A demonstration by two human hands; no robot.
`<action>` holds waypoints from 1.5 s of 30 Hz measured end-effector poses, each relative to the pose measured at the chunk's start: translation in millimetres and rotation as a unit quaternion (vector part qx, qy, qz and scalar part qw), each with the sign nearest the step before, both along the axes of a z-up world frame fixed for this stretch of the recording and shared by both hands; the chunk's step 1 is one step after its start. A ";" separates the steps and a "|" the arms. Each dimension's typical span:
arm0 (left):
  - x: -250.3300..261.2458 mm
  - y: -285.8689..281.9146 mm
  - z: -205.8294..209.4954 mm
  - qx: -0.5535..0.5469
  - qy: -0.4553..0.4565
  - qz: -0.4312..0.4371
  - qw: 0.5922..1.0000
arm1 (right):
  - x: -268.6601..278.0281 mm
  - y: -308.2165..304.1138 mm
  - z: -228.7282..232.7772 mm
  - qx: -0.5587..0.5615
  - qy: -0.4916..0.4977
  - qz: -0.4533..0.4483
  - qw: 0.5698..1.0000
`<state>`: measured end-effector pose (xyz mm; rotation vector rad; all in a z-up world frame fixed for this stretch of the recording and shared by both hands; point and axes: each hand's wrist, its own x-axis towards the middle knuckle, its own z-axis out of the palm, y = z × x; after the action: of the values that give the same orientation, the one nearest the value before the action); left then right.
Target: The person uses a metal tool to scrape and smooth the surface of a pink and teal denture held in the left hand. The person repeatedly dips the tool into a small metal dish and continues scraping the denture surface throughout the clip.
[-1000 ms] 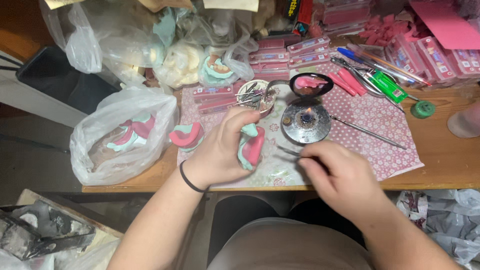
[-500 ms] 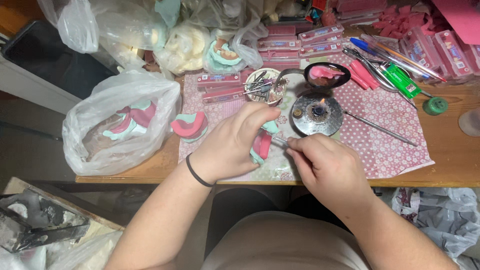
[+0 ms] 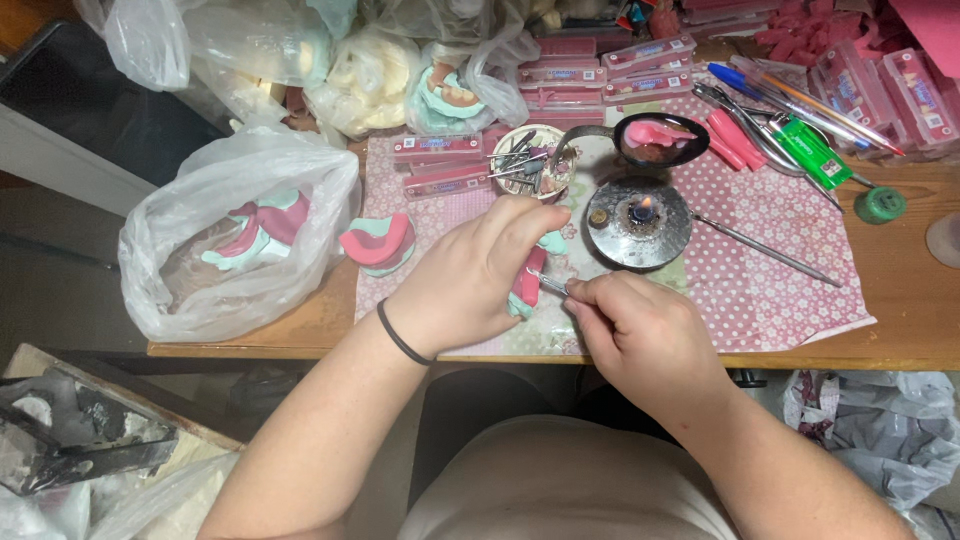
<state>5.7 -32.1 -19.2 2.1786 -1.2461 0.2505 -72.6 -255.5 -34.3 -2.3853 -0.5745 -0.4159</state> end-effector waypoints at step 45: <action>-1.2 -2.3 3.4 0.021 0.002 0.043 0.999 | -9.0 -8.9 11.1 0.074 0.173 -0.080 0.979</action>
<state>4.5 -34.5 -15.8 2.2691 -1.1669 0.2561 -81.5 -264.4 -23.2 -2.2952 -0.1870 -0.0991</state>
